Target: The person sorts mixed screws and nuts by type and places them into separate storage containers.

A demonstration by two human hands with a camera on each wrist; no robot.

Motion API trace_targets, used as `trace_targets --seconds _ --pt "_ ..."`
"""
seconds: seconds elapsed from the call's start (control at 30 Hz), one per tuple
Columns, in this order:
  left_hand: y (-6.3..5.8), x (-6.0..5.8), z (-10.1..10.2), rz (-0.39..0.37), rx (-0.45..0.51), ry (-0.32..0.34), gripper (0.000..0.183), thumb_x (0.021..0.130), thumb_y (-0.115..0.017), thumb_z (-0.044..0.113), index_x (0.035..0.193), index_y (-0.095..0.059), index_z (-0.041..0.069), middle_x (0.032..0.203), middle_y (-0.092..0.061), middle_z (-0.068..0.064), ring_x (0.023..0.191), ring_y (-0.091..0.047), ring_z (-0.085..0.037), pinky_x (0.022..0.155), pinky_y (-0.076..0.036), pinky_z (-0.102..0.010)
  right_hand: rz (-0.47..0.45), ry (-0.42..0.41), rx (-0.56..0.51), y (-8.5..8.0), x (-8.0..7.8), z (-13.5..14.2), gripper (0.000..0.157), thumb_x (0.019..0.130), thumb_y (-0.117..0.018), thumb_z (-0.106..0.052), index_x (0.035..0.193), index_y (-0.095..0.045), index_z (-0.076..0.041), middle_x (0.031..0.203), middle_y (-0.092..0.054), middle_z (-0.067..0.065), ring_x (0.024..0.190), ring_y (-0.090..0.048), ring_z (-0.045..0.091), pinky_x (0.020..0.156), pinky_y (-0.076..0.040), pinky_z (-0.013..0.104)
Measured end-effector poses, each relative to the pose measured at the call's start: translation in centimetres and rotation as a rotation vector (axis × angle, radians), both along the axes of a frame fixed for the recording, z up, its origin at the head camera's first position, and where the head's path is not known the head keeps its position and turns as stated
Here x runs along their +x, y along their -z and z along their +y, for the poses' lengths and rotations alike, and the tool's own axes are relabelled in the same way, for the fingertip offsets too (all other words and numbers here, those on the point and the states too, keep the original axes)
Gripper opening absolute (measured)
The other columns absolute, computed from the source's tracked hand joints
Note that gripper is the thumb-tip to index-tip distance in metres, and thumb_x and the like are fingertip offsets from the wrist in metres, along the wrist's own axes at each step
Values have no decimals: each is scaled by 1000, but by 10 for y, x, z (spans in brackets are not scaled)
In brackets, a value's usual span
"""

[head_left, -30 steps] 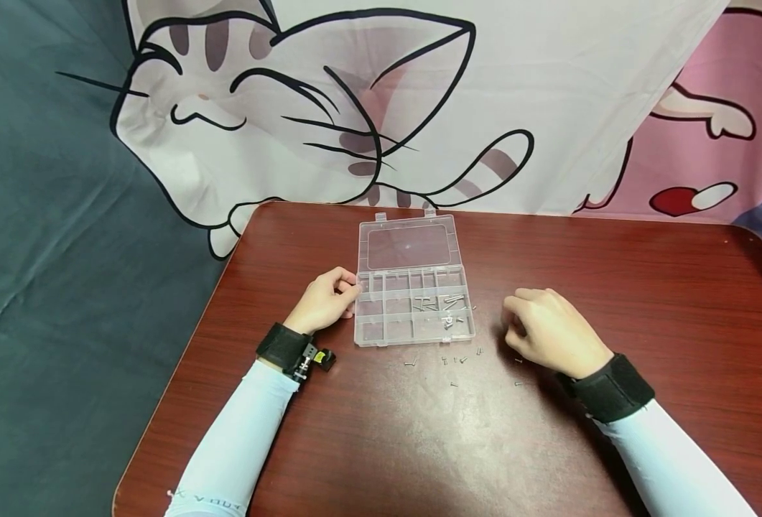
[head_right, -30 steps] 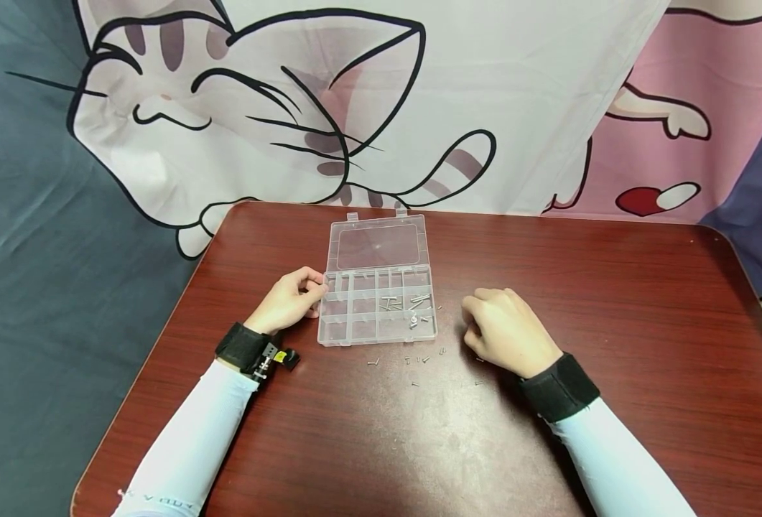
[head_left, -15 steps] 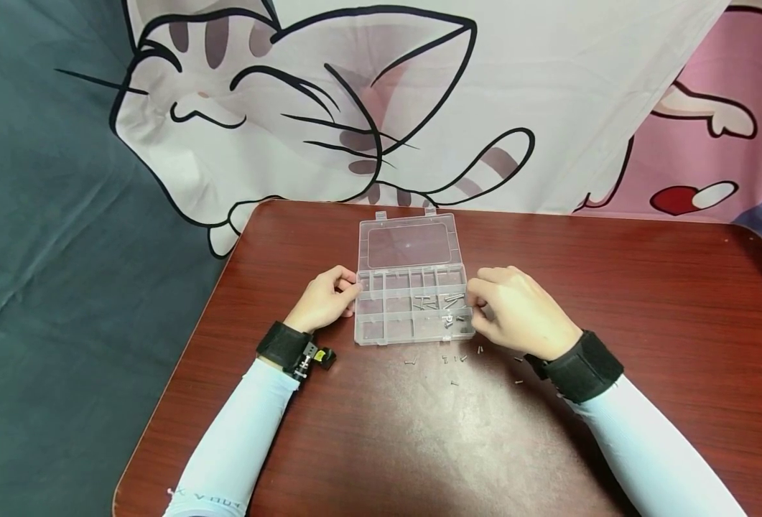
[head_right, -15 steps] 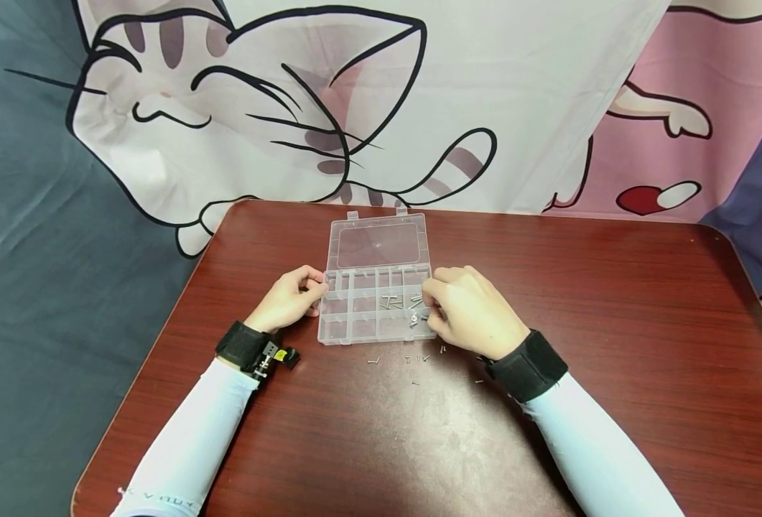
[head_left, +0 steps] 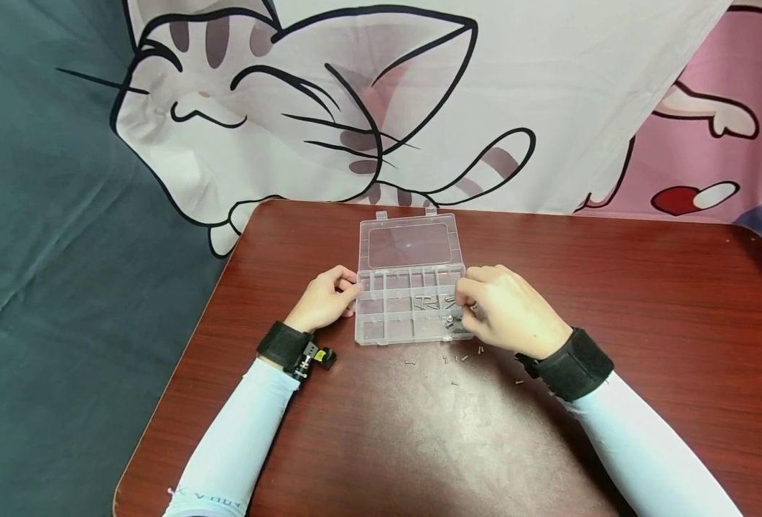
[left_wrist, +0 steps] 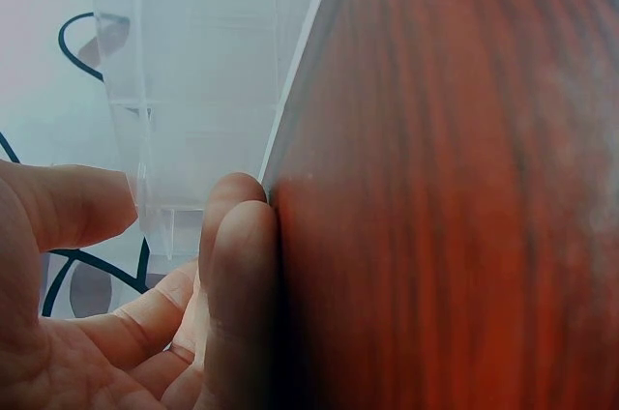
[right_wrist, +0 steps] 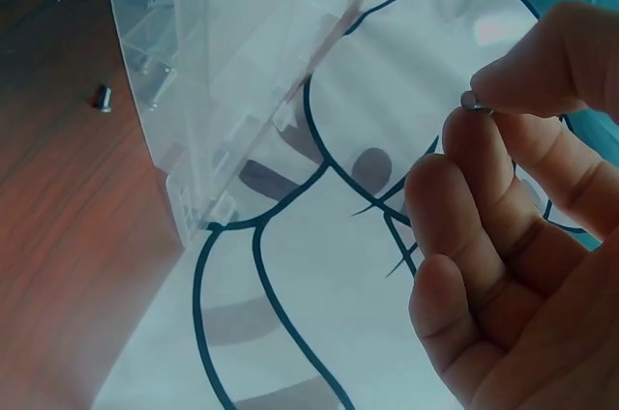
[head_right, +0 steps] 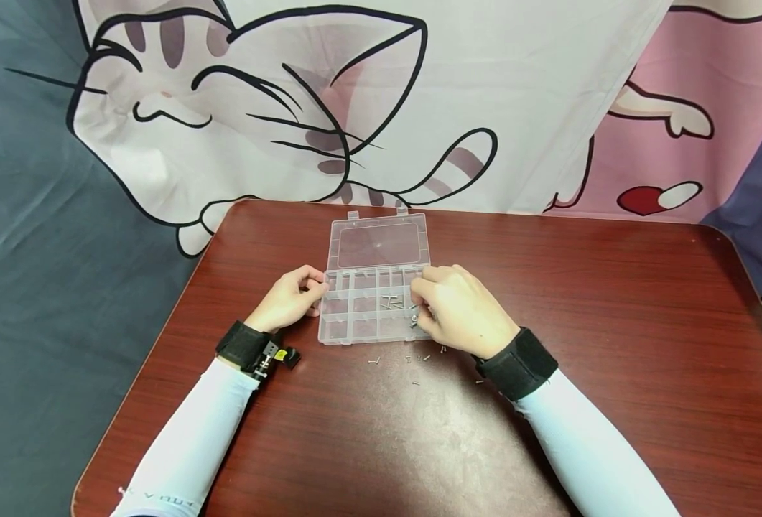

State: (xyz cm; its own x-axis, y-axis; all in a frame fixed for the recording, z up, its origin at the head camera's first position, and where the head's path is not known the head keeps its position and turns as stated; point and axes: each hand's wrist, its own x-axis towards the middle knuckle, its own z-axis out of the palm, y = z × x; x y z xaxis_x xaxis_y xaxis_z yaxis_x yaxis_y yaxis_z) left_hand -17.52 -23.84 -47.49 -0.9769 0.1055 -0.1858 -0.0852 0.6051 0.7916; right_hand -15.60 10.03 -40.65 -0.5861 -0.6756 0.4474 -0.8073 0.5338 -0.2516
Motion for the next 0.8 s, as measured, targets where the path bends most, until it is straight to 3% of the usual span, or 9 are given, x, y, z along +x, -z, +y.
trace_targets --seconds 0.13,0.2,0.23,0.33,0.4,0.47,0.6,0.8 --pt "0 1 0 -1 10 2 22 103 -63 28 116 -63 10 87 -69 -9 64 -70 -17 65 -61 -30 -9 1 10 2 1 0 19 72 -69 -1 77 -60 -17 72 -52 -4 61 -45 8 67 -47 35" --pt "0 1 -1 -1 10 2 22 103 -63 28 116 -63 10 87 -69 -9 63 -70 -17 65 -61 -31 -5 9 28 2 2 1 17 75 -74 -6 89 -67 -14 78 -56 -1 64 -49 11 67 -49 36" --pt "0 1 -1 -1 11 2 22 103 -63 28 116 -63 10 86 -69 -9 63 -70 -17 65 -61 -31 -11 16 41 3 2 2 23 77 -77 -12 99 -70 -12 86 -60 1 70 -54 15 70 -51 38" --pt "0 1 -1 -2 16 3 22 103 -63 28 116 -63 10 87 -69 -9 64 -70 -17 65 -61 -31 -51 52 95 3 4 6 70 80 -85 -36 140 -60 -8 127 -64 16 108 -66 34 91 -56 53" --pt "0 1 -1 -3 17 4 22 103 -63 28 117 -63 10 88 -69 -9 64 -70 -17 66 -61 -31 -91 76 134 4 6 8 97 78 -85 -52 155 -44 -11 153 -49 23 136 -52 46 106 -48 66" --pt "0 0 -1 -4 16 6 22 103 -63 28 117 -63 10 88 -69 -9 65 -70 -17 66 -62 -31 -121 91 160 5 8 10 109 76 -84 -60 161 -35 -13 164 -35 23 149 -36 52 114 -37 71" --pt "0 0 -1 -2 10 6 22 103 -63 28 117 -63 11 88 -69 -9 64 -70 -17 66 -62 -31 -136 95 186 10 13 13 113 75 -83 -64 163 -32 -15 168 -30 21 153 -31 50 118 -33 71" --pt "1 -1 -1 1 12 4 22 103 -63 28 117 -63 10 89 -69 -9 64 -70 -17 65 -62 -31 -134 91 187 17 18 19 107 77 -81 -64 161 -36 -15 167 -32 19 153 -33 47 121 -31 68"
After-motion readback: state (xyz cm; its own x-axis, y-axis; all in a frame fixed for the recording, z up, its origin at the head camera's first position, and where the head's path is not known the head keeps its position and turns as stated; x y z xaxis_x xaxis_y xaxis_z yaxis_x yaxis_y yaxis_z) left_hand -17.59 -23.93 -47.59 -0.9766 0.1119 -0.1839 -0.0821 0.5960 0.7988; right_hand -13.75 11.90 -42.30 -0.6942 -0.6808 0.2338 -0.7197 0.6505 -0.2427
